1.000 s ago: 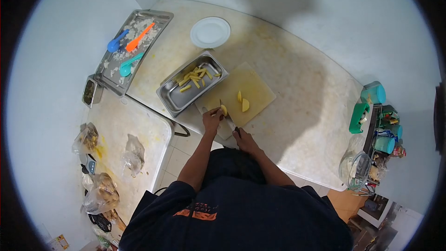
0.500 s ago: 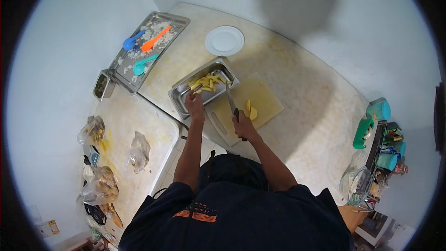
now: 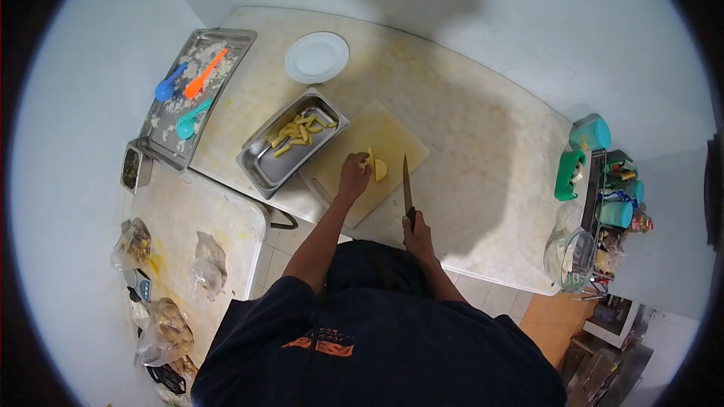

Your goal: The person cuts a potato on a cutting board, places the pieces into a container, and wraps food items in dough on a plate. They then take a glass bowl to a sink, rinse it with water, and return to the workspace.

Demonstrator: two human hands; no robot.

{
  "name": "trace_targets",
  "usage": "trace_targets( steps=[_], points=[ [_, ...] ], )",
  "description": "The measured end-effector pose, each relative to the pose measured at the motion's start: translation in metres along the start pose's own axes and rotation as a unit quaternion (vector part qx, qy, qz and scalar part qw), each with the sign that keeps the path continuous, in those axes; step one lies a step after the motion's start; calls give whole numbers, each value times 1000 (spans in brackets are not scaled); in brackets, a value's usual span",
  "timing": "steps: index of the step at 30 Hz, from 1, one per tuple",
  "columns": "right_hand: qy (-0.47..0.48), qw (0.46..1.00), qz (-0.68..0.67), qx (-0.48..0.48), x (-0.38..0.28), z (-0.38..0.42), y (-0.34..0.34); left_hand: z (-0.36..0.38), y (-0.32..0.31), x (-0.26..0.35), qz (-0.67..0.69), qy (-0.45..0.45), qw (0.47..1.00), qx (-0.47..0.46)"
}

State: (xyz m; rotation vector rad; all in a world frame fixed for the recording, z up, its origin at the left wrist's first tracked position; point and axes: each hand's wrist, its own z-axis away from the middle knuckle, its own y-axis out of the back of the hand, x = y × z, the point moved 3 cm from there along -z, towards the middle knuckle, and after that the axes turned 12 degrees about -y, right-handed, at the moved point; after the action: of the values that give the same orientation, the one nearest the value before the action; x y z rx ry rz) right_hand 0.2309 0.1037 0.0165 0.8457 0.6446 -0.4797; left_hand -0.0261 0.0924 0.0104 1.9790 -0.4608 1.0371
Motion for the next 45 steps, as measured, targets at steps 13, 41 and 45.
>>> trace_targets(
  steps=[13,41,45],
  points=[
    [18,1000,3,13,-2,-14,-1,17,-25,30,-314,-90,905,-273],
    [107,983,121,-90,-57,-3,-33,32,24,2,-170,11,972,-160],
    [100,980,125,-115,-60,2,-29,43,19,-2,-158,43,976,-142]
  ],
)
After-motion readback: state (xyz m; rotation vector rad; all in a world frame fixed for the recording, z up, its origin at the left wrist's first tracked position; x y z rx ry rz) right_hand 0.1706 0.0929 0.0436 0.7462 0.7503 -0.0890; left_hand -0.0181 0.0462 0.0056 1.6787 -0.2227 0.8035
